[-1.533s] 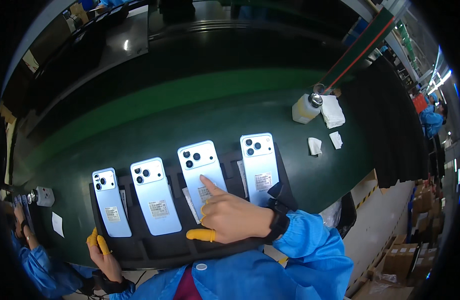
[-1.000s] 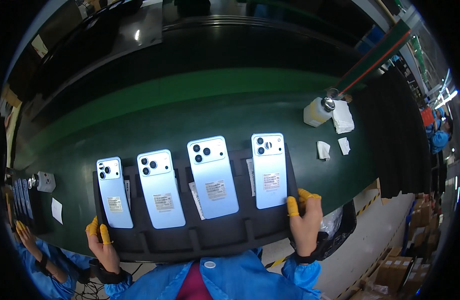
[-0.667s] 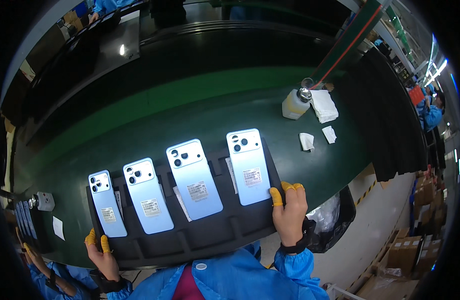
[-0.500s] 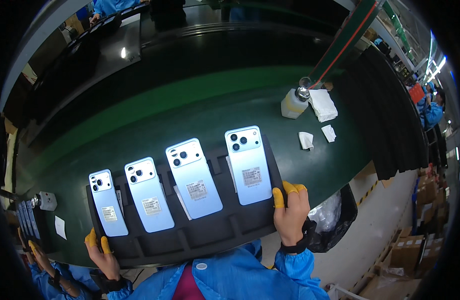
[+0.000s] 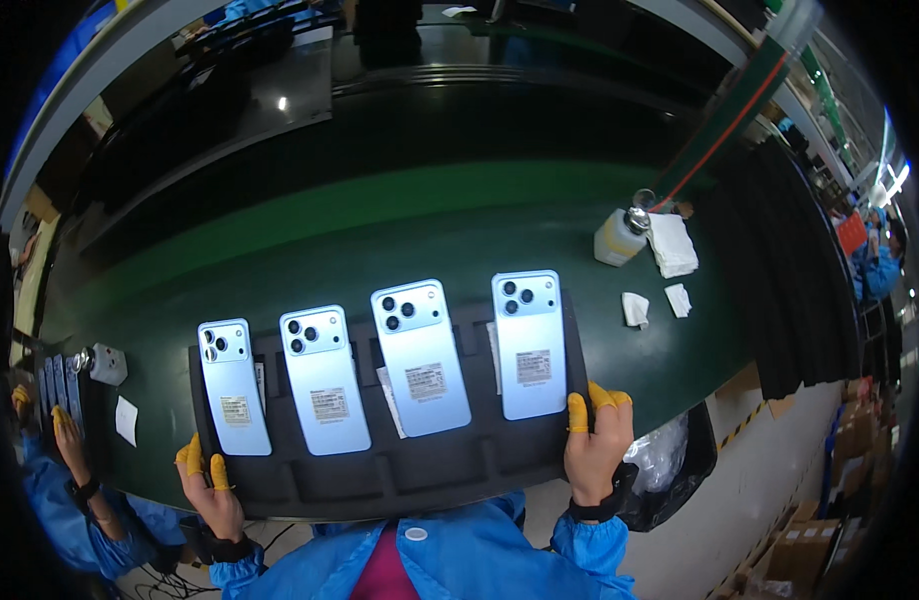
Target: Cleaning the back of smartphone units with a cloth at a production line station.
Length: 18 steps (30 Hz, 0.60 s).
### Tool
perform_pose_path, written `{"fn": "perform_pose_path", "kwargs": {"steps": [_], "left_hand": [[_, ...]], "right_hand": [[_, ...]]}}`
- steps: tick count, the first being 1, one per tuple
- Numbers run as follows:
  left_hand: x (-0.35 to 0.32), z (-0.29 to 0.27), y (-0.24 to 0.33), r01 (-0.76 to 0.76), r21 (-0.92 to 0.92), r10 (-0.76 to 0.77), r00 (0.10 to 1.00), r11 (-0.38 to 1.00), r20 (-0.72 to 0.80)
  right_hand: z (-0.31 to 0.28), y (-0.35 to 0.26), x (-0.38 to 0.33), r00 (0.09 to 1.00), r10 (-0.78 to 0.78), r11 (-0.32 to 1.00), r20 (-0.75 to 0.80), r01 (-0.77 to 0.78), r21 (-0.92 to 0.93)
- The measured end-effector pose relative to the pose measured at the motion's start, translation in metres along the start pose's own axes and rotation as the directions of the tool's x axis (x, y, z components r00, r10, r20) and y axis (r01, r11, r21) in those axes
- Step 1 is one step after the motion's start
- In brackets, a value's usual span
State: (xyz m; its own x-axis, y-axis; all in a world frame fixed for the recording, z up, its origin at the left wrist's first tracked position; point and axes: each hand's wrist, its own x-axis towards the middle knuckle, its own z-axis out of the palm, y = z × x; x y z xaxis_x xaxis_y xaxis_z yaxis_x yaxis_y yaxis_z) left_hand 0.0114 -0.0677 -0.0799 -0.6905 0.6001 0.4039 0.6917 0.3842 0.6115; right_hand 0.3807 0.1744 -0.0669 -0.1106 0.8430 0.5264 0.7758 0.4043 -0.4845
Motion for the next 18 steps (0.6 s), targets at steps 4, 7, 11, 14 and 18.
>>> {"fn": "perform_pose_path", "kwargs": {"steps": [4, 7, 11, 14, 18], "left_hand": [[0.0008, -0.0007, 0.0012, -0.021, -0.024, 0.021, 1.0, 0.999, -0.003], [0.0008, -0.0018, 0.0006, -0.041, 0.011, 0.041, 0.999, 0.999, -0.024], [-0.0005, -0.0015, 0.0045, -0.016, -0.012, 0.016, 0.999, 1.0, -0.037], [0.0012, -0.0003, 0.0056, -0.022, 0.001, 0.022, 0.998, 1.0, -0.053], [0.0013, -0.0006, 0.0065, -0.017, 0.017, 0.017, 0.998, 1.0, -0.055]], "right_hand": [[0.0011, -0.0002, -0.0018, 1.0, 0.017, 1.0, -0.019, -0.017, -0.01], [0.0015, 0.0004, -0.0018, 1.0, 0.014, 1.0, -0.018, -0.014, -0.004], [0.0025, 0.0022, -0.004, 1.0, 0.006, 1.0, -0.023, -0.007, -0.003], [0.0018, 0.0019, -0.0043, 1.0, 0.006, 1.0, -0.02, -0.006, -0.004], [0.0025, 0.0039, -0.0045, 1.0, 0.007, 1.0, -0.009, -0.008, -0.009]]}}
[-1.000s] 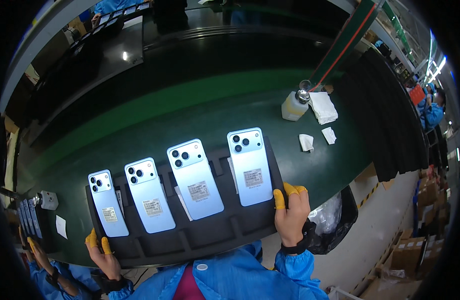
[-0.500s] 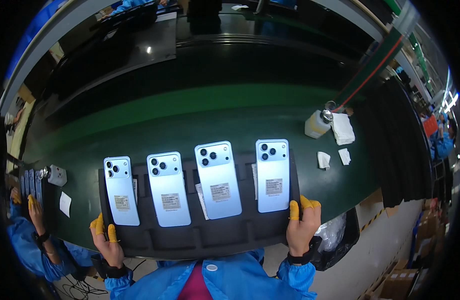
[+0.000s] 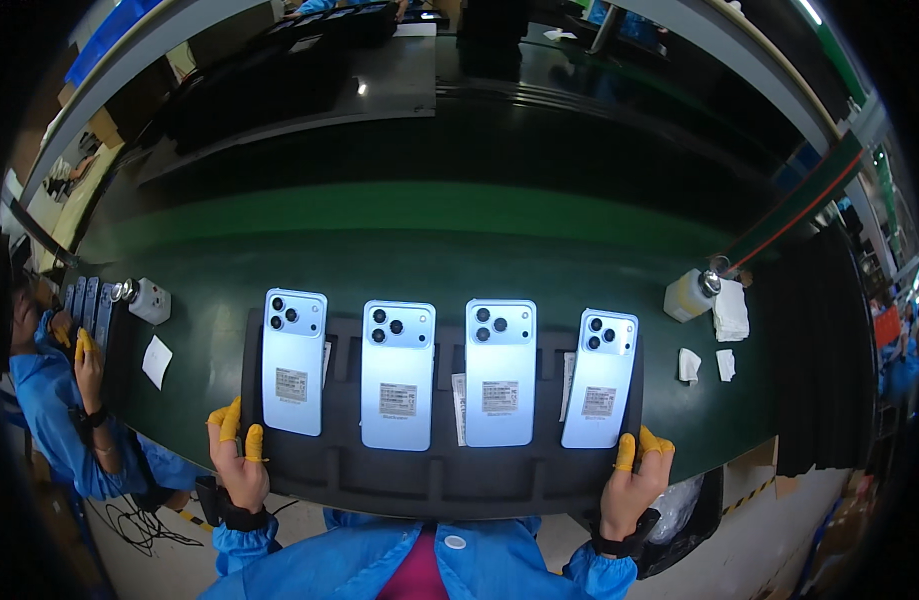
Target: Cleaning the back of smartphone units with a cloth at a production line station.
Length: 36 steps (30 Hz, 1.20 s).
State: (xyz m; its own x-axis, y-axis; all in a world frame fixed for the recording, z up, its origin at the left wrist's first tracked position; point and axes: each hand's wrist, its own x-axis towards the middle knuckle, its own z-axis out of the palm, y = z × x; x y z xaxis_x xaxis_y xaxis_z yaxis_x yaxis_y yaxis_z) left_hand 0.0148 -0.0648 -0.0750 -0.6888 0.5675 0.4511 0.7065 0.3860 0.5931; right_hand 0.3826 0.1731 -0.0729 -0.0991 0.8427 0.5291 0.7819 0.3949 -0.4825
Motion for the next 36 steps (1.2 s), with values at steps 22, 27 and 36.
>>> {"fn": "perform_pose_path", "kwargs": {"steps": [22, 27, 36], "left_hand": [[0.003, -0.001, 0.004, 0.005, -0.045, -0.004, 1.0, 0.999, 0.02], [-0.002, -0.004, 0.0, 0.034, -0.04, -0.032, 0.999, 0.999, 0.043], [0.006, 0.002, 0.003, 0.005, -0.048, -0.002, 0.998, 0.999, 0.068]], "right_hand": [[-0.003, 0.0, 0.002, 0.998, 0.029, 0.999, 0.048, -0.028, -0.015], [0.0, -0.001, 0.003, 0.999, 0.006, 1.0, 0.054, -0.005, -0.023], [-0.033, -0.08, 0.08, 0.874, -0.355, 0.932, 0.331, 0.357, 0.057]]}}
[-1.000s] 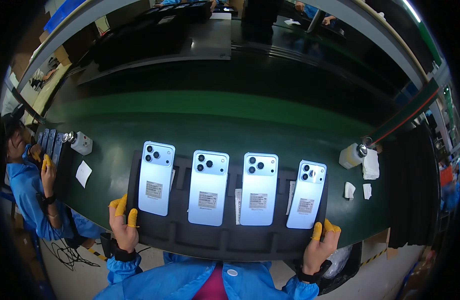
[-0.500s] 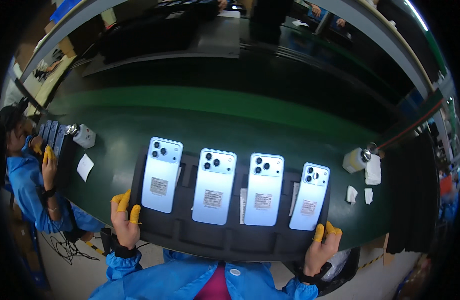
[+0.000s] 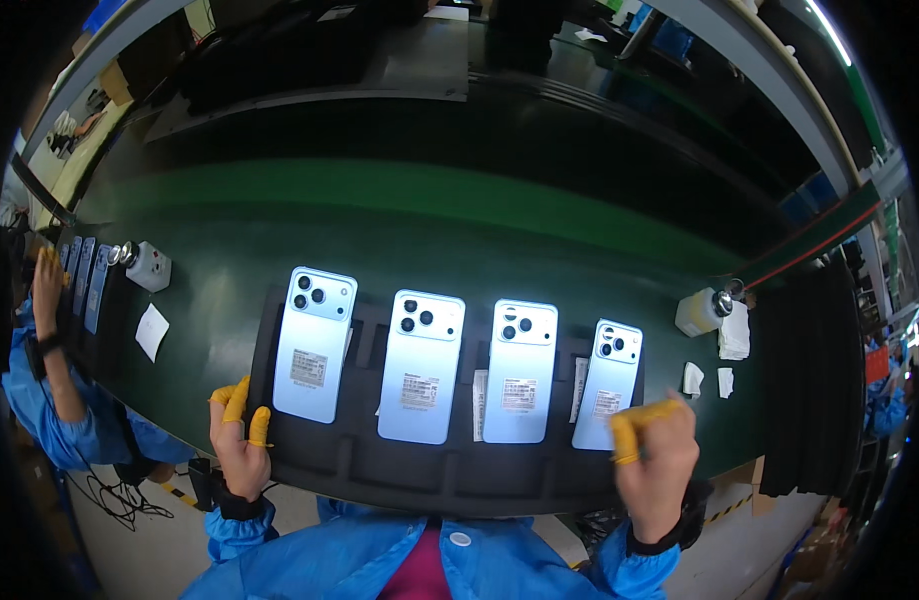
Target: Cleaning the back of smartphone units with a cloth at a production line station.
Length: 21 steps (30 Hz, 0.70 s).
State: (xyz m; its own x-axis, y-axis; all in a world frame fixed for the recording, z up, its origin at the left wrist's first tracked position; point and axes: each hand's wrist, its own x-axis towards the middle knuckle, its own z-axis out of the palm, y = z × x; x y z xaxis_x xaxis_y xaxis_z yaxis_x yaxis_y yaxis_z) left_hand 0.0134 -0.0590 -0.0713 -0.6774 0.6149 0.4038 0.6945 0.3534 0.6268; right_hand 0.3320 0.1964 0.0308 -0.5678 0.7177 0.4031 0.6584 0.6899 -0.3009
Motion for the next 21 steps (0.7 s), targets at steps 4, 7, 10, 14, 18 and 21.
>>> {"fn": "perform_pose_path", "kwargs": {"steps": [4, 7, 10, 14, 18, 21], "left_hand": [[-0.005, -0.003, -0.001, 0.052, 0.001, -0.052, 0.999, 0.999, -0.004], [-0.006, -0.004, 0.001, 0.075, -0.019, -0.075, 0.997, 0.997, 0.002], [-0.004, -0.005, 0.005, 0.062, -0.021, -0.062, 0.998, 0.998, 0.008], [-0.006, -0.004, 0.002, 0.039, -0.004, -0.038, 0.999, 0.999, 0.013], [-0.006, -0.003, 0.001, 0.05, -0.033, -0.05, 0.999, 0.998, -0.002], [-0.005, -0.003, 0.001, 0.043, -0.022, -0.043, 0.999, 0.999, -0.003]], "right_hand": [[0.047, -0.053, 0.055, 0.707, -0.635, 0.768, 0.31, 0.534, 0.354], [0.086, -0.084, 0.074, 0.552, -0.756, 0.654, 0.353, 0.599, 0.463], [0.104, -0.089, 0.077, 0.5, -0.78, 0.626, 0.377, 0.641, 0.444], [0.116, -0.088, 0.077, 0.491, -0.797, 0.603, 0.351, 0.672, 0.43], [0.118, -0.091, 0.079, 0.505, -0.783, 0.621, 0.362, 0.648, 0.44], [0.12, -0.09, 0.08, 0.492, -0.785, 0.618, 0.377, 0.663, 0.422]]}}
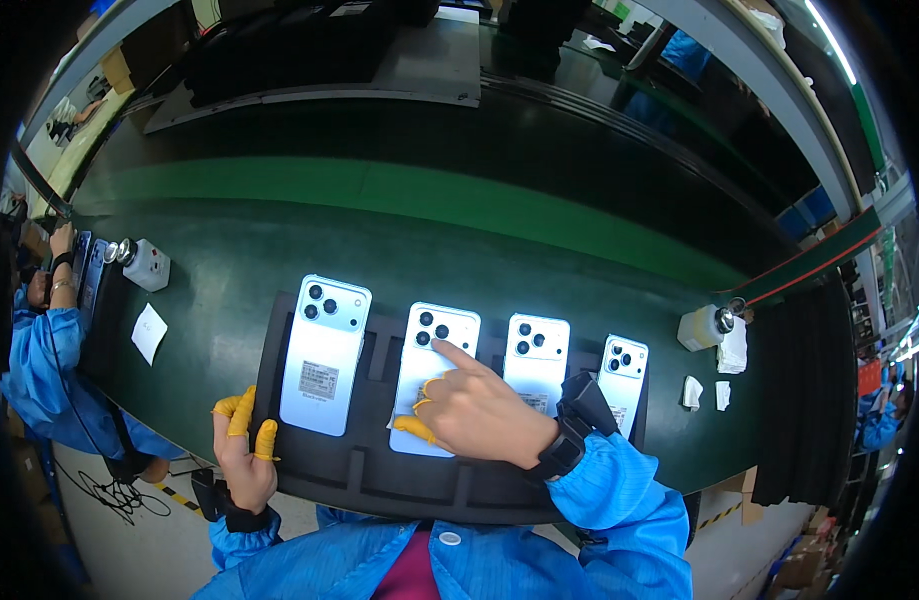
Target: Cleaning the back of smartphone units with a cloth at a production line station.
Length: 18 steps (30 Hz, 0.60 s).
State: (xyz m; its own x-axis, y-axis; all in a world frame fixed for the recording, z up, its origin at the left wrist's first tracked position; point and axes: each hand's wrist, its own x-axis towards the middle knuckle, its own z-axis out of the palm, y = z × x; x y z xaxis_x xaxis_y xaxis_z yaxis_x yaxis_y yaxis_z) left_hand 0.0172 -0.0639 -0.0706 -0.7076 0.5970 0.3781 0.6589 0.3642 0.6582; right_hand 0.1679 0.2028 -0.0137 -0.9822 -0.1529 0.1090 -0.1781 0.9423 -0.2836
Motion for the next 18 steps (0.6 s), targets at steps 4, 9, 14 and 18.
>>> {"fn": "perform_pose_path", "kwargs": {"steps": [4, 9, 14, 18], "left_hand": [[0.001, 0.0, 0.001, 0.001, 0.01, -0.001, 1.0, 1.0, 0.012], [0.002, 0.001, 0.003, 0.007, -0.01, -0.007, 1.0, 1.0, 0.018], [0.003, 0.0, 0.0, 0.017, 0.014, -0.017, 1.0, 1.0, 0.016], [0.003, 0.001, -0.001, 0.027, 0.006, -0.027, 1.0, 1.0, 0.003]], "right_hand": [[-0.003, -0.006, -0.006, 0.996, -0.06, 0.997, -0.073, 0.064, 0.051], [-0.009, -0.014, -0.027, 0.991, -0.004, 1.0, -0.13, 0.004, -0.002], [-0.016, -0.02, -0.04, 0.993, 0.057, 0.991, -0.1, -0.044, 0.128], [-0.001, -0.006, -0.019, 0.998, -0.044, 0.987, -0.047, 0.05, 0.154]]}}
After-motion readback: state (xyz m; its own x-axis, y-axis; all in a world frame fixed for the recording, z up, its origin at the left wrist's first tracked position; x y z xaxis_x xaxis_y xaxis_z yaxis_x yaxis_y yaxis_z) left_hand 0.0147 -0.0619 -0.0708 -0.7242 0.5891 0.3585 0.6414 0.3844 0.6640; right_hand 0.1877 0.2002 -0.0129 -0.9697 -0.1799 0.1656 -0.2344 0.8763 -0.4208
